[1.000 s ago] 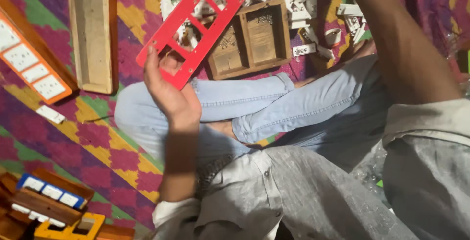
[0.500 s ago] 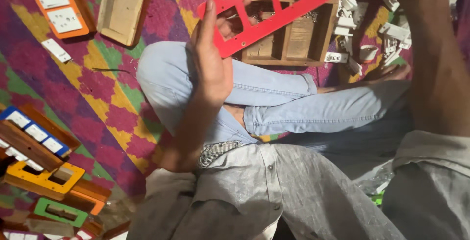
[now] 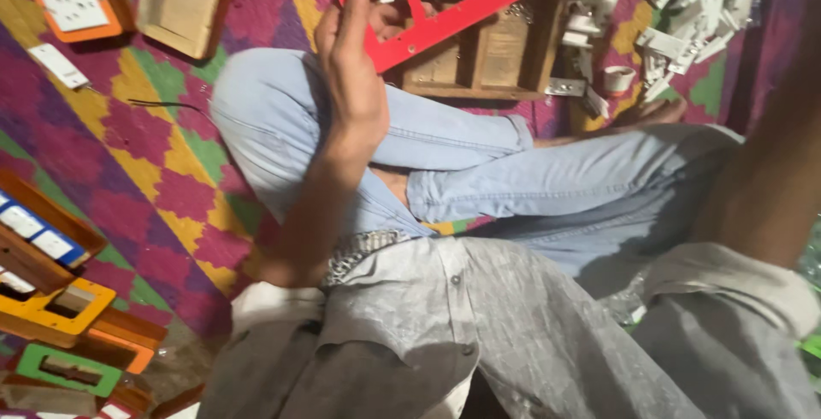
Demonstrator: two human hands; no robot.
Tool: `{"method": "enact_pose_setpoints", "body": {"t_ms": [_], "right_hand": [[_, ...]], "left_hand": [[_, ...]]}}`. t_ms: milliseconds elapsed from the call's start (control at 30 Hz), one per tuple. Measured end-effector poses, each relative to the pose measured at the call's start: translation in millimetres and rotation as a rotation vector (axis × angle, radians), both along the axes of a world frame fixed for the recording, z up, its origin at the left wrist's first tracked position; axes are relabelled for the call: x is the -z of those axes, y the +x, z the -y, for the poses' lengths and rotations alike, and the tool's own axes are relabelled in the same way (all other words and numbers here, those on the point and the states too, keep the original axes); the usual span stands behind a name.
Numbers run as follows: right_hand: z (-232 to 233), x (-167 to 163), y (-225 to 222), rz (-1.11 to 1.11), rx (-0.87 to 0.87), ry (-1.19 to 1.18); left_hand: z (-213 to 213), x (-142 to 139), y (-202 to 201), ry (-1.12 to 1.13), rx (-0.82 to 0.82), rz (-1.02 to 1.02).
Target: The person sits on a patterned mat and assembles white electrical socket modules into a red plastic frame. They insert the modules into the frame slots and secure them by hand, repeating the process for multiple units.
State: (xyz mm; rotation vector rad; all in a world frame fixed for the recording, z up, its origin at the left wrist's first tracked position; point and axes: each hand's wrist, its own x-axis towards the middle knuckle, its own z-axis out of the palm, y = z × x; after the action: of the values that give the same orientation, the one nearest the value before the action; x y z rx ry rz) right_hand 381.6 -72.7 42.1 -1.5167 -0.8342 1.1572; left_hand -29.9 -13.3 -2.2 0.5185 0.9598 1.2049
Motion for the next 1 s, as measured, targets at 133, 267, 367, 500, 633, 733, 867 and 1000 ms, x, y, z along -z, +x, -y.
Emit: {"method": "enact_pose_setpoints", "body": {"t_ms": [133, 267, 367, 500, 633, 733, 867, 1000], "right_hand": [[13, -25, -19, -0.247, -0.101, 0.058], [-5, -58, -42, -0.245, -0.298, 0.064], [-21, -76, -71, -0.130, -0.536, 0.042], [-30, -78, -117, 0.186, -0.830, 0.086], [-31, -71, -147, 0.474, -0.901, 0.103], [-25, -62, -157, 0.488, -0.782, 0.005], [-16, -49, -157, 0.557, -0.706, 0.164], [-10, -39, -162, 0.368, -0.534, 0.086]], "left_hand": [[8, -7, 7, 0.001, 0.087, 0.007], [10, -3, 21, 0.016, 0.146, -0.026], [17, 5, 35, 0.170, 0.137, -0.212], [30, 7, 47, 0.245, 0.248, -0.358], [37, 0, 56, 0.344, 0.288, -0.414], [41, -2, 61, 0.343, 0.300, -0.415], [40, 3, 67, 0.263, 0.303, -0.377], [40, 8, 64, 0.227, 0.318, -0.280]]}}
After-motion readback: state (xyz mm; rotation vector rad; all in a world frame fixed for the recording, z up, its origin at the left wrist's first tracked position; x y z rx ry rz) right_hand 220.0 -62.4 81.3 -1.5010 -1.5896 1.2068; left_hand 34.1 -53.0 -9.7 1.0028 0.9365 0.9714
